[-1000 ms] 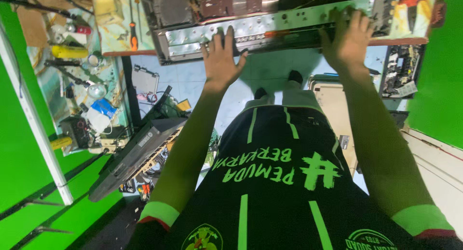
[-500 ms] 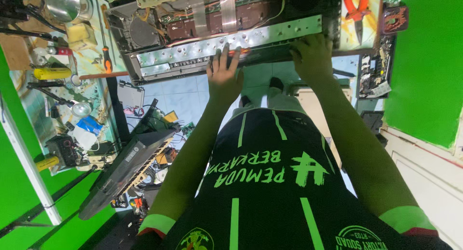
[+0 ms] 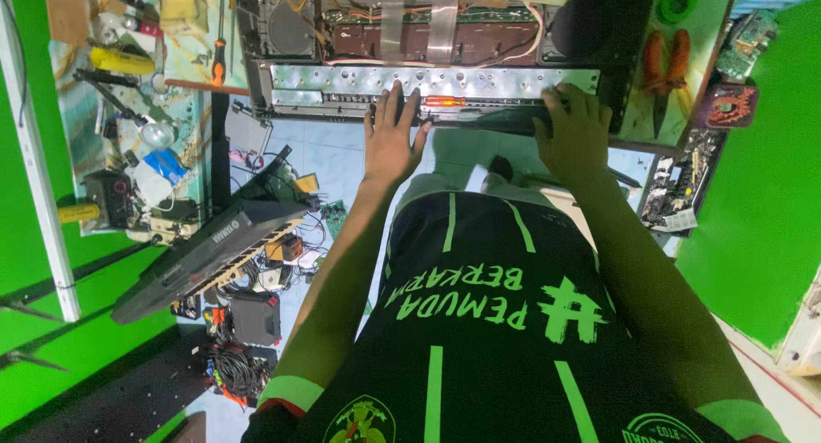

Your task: The person unscrews a metal plate from the interior of an electronic keyboard using a screwdriver, then manipulates internal wiring and components by hand.

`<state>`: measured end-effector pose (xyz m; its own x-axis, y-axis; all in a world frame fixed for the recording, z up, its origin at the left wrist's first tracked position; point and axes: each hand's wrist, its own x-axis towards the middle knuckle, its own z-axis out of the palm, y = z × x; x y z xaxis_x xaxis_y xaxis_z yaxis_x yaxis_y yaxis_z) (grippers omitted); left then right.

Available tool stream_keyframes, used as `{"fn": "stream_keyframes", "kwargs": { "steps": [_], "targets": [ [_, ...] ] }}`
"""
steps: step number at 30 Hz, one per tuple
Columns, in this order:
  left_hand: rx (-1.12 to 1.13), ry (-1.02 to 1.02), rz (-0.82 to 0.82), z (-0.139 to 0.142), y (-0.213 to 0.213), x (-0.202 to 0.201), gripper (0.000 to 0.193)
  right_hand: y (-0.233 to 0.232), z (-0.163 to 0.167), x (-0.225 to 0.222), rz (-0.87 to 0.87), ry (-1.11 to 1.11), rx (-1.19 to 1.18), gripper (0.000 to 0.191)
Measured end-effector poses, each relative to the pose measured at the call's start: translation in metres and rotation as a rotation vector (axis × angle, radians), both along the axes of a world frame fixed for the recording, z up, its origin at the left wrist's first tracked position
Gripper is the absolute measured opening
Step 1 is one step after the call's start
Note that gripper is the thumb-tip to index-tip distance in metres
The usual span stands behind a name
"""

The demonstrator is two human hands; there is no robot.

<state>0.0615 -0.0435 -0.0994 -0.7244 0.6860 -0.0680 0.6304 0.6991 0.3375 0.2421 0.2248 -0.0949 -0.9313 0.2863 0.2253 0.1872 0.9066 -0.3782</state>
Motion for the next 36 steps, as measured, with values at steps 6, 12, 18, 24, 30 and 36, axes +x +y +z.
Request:
{"fn": "stream_keyframes", "kwargs": {
  "steps": [6,12,18,24,30,36],
  "targets": [
    [0.0,-0.022,0.011,0.005,-0.019,-0.013,0.061,-0.006,-0.003,-0.02,0.008,0.024,0.09,0.033],
    [0.03,0.036,0.102,0.007,-0.056,-0.046,0.063,-0.044,-0.002,-0.045,0.014,-0.222,-0.231,0.02],
    [-0.062,0.051,0.104,0.007,-0.113,-0.088,0.071,-0.097,-0.002,-0.087,0.014,0.068,-0.169,0.022],
    [-0.115,0.167,-0.044,0.003,-0.164,-0.106,0.07,-0.133,-0.002,-0.089,-0.14,0.007,-0.086,0.023],
    [-0.074,0.132,-0.117,-0.005,-0.178,-0.117,0.065,-0.135,-0.004,-0.074,-0.283,-0.062,0.012,0.015],
    [-0.1,0.173,-0.118,-0.003,-0.172,-0.116,0.069,-0.118,-0.002,-0.072,-0.141,-0.189,0.11,0.021]
  ]
}}
